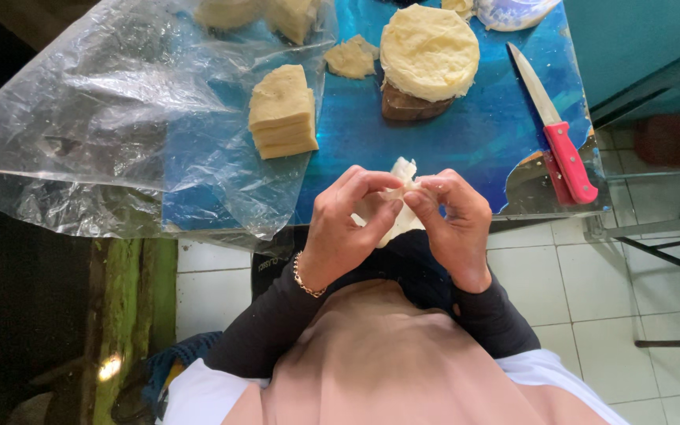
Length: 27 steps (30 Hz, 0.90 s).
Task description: The person sits at a small table and repeatedly peels thin, translucent sheets off a round pale block resting on a wooden base, stretching each sheet by hand and setting it aside. A red-handled knife and a stack of similar blocks sit on the plastic-covered table.
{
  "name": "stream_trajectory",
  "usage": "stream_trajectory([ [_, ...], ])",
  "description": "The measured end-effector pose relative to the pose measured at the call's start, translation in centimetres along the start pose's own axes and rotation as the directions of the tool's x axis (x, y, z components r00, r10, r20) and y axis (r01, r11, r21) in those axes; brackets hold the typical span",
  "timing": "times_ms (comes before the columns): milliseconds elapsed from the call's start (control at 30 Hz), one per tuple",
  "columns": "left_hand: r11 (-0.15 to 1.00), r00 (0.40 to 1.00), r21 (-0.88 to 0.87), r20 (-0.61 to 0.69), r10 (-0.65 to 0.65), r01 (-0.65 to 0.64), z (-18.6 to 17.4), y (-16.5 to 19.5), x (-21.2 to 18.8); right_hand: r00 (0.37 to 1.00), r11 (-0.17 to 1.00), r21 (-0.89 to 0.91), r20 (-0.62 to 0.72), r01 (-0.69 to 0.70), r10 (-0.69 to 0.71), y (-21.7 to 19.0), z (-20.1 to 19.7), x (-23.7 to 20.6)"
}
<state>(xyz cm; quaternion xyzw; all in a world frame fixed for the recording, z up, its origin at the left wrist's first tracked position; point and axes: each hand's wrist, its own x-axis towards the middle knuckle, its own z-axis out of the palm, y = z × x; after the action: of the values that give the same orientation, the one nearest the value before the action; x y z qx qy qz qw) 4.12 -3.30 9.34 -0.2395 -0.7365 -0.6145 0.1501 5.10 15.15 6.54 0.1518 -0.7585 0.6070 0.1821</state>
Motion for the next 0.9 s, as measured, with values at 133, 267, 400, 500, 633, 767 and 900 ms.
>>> stream_trajectory([
  [133, 0.997, 0.996, 0.026, -0.046, -0.074, 0.076, 0.2, 0.2, 0.2, 0.999, 0.995, 0.091, 0.011, -0.043, 0.042, 0.2, -0.3, -0.3],
  [267, 0.995, 0.985, 0.008, -0.137, -0.101, 0.103, 0.1, 0.2, 0.2, 0.988, 0.96, 0.244, -0.036, -0.134, 0.147, 0.4, -0.8, -0.1],
  [400, 0.998, 0.988, 0.014, -0.14, -0.059, 0.062, 0.4, 0.4, 0.0, 0.98, 0.92, 0.338, 0.067, -0.199, 0.187, 0.2, -0.9, 0.2],
  [500, 0.999, 0.994, -0.022, -0.095, -0.049, 0.047, 0.7, 0.5, -0.2, 0.948, 0.9, 0.298, 0.107, -0.318, 0.299, 0.3, -0.3, 0.5],
  [633, 0.982, 0.985, -0.128, -0.086, -0.152, 0.14, 0.2, 0.0, -0.4, 0.946, 0.892, 0.318, 0.071, -0.322, 0.317, 0.0, -0.6, 0.6],
  [767, 0.955, 0.976, -0.208, 0.006, -0.217, 0.213, 0.1, -0.9, -0.3, 0.964, 0.917, 0.298, 0.099, -0.267, 0.248, -0.4, -1.1, 0.3],
  [900, 0.965, 0.98, -0.177, 0.062, -0.187, 0.196, 0.5, -1.5, -0.1, 0.942, 0.891, 0.305, 0.095, -0.337, 0.323, -0.5, -1.1, 0.2],
])
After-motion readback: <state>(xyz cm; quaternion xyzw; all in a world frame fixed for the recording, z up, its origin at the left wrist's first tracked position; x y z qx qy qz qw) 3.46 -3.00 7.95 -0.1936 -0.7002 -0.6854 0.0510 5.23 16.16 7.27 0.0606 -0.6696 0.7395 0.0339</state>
